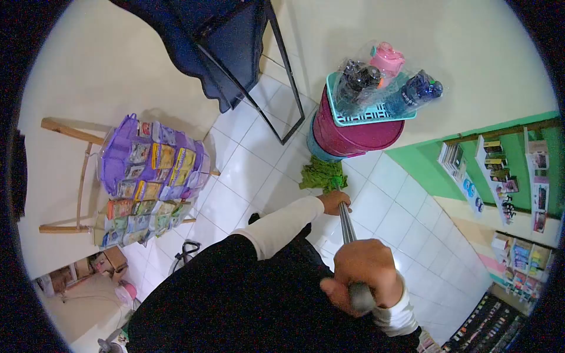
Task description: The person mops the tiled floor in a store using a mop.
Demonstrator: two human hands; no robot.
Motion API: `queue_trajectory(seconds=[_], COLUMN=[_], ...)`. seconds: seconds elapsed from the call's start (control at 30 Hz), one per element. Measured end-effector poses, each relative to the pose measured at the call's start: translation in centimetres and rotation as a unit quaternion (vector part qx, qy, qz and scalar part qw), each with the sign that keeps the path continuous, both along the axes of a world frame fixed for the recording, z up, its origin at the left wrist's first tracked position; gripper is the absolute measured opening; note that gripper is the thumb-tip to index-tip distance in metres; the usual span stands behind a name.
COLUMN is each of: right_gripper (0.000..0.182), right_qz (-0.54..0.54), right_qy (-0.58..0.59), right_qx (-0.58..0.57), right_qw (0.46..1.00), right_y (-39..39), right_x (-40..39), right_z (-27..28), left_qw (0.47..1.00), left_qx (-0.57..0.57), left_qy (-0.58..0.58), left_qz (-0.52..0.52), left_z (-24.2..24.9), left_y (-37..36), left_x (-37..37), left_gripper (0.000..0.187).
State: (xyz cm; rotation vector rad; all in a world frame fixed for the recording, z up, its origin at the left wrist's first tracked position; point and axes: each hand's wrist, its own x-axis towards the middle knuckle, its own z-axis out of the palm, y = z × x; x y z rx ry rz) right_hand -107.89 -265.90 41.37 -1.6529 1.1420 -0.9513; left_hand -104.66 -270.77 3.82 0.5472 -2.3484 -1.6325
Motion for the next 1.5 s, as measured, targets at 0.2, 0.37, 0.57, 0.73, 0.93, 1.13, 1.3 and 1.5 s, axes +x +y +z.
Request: queue_trajectory(seconds=[0.2,0.37,0.57,0.73,0.93,1.13,1.3,1.5], right_gripper=[0.029,0.024,0.026,0.025,0.025,0.035,0.03,0.024], right_qz=[0.07,0.101,0.096,0.078,-0.16,-0.073,-0.029,-0.002], right_qy=[-0.15,-0.172,-0.102,-0.088,-0.189,-0.26,-0.283,-0.233], right_qx=[-0.057,-0.096,-0.128,-0.09,-0.071,-0.073,-0.088,-0.129], right_qw=[0.985,0.975,0.982,0.989,0.966,0.96,0.955,0.964], right_y=[-0.8,-1.4,-2.0,-2.7,-2.6,-1.5,-2.1,-4.0], right_x=[1.6,4.7,7.6,8.3,11.0,11.7,15.1,19.6], right_z=[0.4,-0.8,-3.1,-2.8,-0.7,-1.7,-3.8,-8.7], left_qw=[0.986,0.975,0.978,0.976,0.991,0.975,0.965,0.961], left_qx=[-0.137,-0.177,-0.173,-0.204,-0.018,-0.087,-0.156,-0.072], left_qy=[-0.067,-0.11,-0.114,-0.012,-0.095,-0.205,-0.199,-0.178], left_qz=[-0.059,-0.081,-0.039,0.08,0.089,0.017,0.067,0.199], left_z=[2.5,2.2,1.7,-1.2,-0.1,4.4,1.5,0.2], left_y=[-4.5,-6.9,-10.6,-9.4,-7.4,-6.5,-8.3,-10.4], left_x=[6.6,10.9,14.3,14.6,14.7,20.7,26.7,35.0], left_gripper=[0.024,0.014,0.007,0.008,0.019,0.021,0.024,0.027])
